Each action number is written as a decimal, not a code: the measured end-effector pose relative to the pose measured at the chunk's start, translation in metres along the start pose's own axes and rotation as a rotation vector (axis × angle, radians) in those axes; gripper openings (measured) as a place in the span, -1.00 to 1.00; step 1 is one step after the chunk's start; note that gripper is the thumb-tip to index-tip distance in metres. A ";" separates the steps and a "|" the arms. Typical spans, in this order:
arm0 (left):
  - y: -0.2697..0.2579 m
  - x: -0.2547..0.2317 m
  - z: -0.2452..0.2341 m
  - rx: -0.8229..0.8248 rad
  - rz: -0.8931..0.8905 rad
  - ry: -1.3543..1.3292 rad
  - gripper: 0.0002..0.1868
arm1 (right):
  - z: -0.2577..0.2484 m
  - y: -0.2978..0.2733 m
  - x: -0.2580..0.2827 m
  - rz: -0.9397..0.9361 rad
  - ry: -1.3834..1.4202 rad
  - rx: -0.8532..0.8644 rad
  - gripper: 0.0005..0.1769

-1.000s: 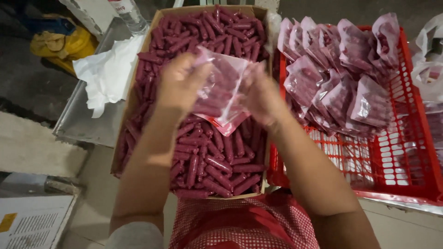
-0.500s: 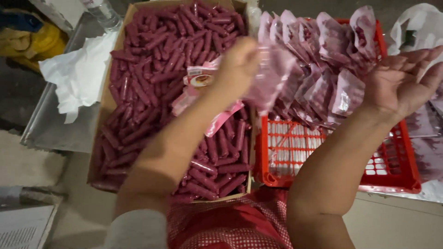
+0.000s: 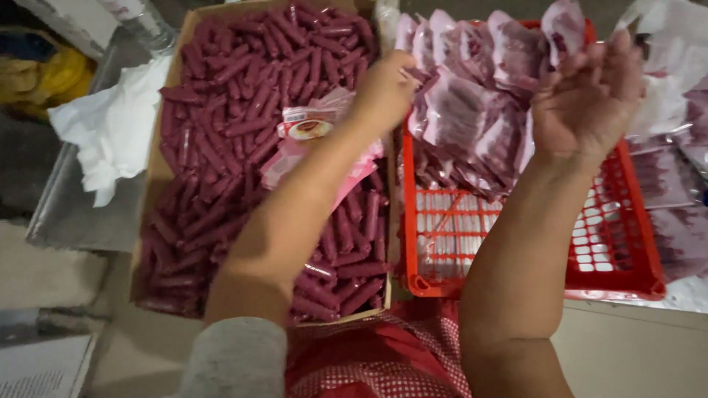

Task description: The person places small red-cased meat sticks from a large cardboard box into clear plastic bags by hand.

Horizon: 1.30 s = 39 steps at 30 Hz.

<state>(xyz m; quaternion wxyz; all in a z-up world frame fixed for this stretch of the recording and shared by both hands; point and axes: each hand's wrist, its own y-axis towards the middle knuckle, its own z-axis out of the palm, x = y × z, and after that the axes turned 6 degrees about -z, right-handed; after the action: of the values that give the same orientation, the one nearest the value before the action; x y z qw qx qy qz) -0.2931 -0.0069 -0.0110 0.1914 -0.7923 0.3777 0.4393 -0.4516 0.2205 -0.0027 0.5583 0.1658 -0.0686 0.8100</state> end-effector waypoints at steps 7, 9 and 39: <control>-0.007 0.105 -0.100 -0.008 0.105 0.478 -0.77 | 0.112 -0.085 -0.088 0.238 -0.553 0.169 -0.27; -0.032 0.105 -0.111 0.074 -0.015 0.477 -0.82 | 0.103 -0.093 -0.107 0.324 -0.646 0.252 -0.63; -0.029 0.184 -0.110 -0.098 -0.334 0.240 -0.24 | 0.010 -0.103 -0.200 0.316 -1.731 1.144 -0.56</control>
<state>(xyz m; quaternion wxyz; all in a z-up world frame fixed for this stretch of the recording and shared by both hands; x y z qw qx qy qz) -0.1492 -0.1376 -0.1071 0.1764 -0.8988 0.2396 0.3219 -0.2894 0.0793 -0.0699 0.0448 0.9168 -0.0722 0.3901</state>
